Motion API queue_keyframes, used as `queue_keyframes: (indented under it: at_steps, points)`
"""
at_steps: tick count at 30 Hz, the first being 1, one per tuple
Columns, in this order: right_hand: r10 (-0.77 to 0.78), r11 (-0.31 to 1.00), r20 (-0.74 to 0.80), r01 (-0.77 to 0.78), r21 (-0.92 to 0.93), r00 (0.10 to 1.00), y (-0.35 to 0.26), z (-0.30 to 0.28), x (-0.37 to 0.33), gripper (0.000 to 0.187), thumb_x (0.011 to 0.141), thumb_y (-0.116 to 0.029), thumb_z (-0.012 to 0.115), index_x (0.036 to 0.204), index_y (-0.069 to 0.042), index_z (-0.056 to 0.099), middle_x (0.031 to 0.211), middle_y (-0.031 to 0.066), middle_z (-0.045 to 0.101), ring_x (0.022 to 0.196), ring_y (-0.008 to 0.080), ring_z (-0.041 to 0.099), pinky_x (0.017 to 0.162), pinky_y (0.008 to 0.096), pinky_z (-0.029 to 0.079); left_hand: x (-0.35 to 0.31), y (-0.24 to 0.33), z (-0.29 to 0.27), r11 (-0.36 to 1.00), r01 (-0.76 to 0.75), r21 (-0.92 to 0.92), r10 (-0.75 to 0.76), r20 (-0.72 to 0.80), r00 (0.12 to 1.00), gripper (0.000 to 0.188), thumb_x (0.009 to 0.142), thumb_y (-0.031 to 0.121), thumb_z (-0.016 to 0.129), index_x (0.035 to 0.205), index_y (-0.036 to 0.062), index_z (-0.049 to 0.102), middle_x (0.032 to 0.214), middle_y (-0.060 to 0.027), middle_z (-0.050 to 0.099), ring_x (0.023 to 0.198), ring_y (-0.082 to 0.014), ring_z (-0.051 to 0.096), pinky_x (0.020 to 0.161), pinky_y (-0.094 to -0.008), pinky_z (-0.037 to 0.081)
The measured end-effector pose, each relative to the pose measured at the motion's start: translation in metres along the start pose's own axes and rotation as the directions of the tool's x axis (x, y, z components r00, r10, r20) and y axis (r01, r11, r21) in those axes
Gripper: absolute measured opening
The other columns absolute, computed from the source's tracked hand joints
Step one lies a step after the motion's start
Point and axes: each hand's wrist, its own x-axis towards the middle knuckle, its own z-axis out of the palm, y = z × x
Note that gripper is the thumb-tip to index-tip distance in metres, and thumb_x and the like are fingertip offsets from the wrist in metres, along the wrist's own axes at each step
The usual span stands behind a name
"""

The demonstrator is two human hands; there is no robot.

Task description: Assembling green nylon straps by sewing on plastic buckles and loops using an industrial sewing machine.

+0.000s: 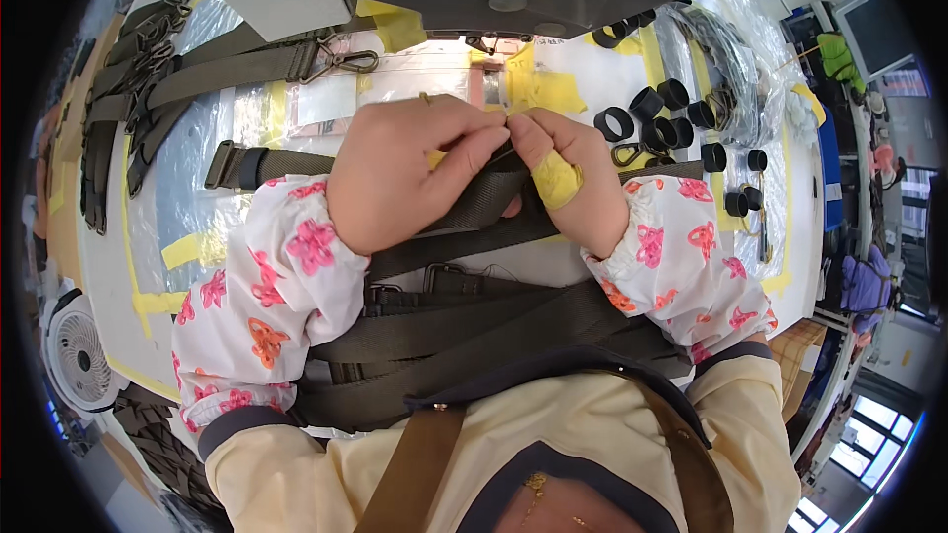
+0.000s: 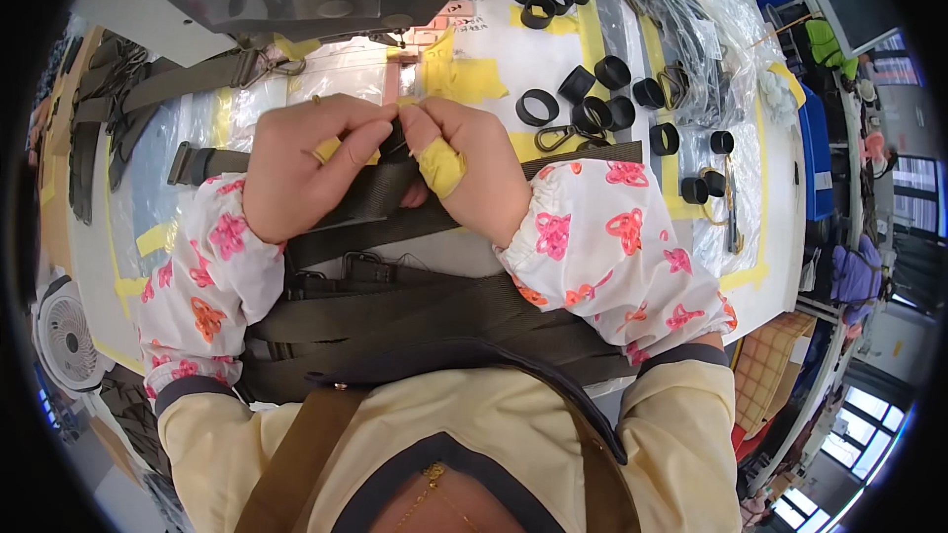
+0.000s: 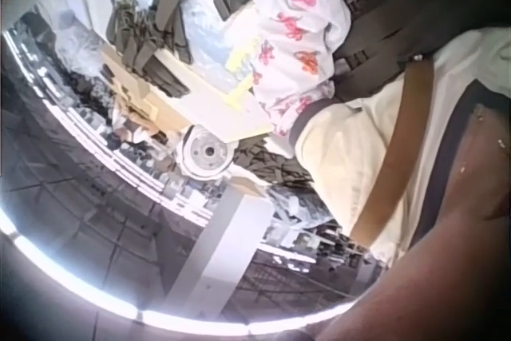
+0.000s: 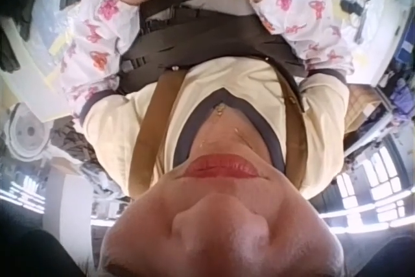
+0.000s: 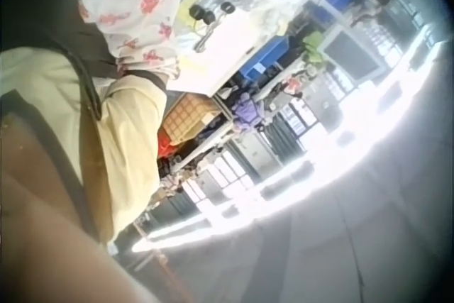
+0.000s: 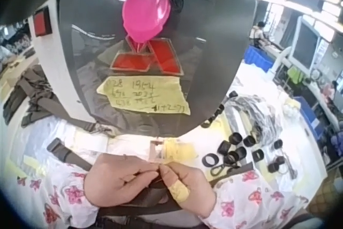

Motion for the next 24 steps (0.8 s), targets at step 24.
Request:
queue_keyframes:
  at_steps: [24]
  points:
    - [0.245,0.919,0.095,-0.263,0.293,0.965,-0.024,-0.027,0.032,0.029,0.089,-0.021,0.052,0.103,0.004,0.053,0.077,0.0128,0.059,0.059,0.0181,0.059,0.044,0.0269,0.049,-0.011,0.006,0.017,0.946,-0.314,0.084,0.291,0.207,0.934,0.02,0.075,0.006,0.061,0.095,0.0045,0.063,0.082,-0.0094,0.062,0.067,-0.0272,0.06,0.06,-0.0338,0.049]
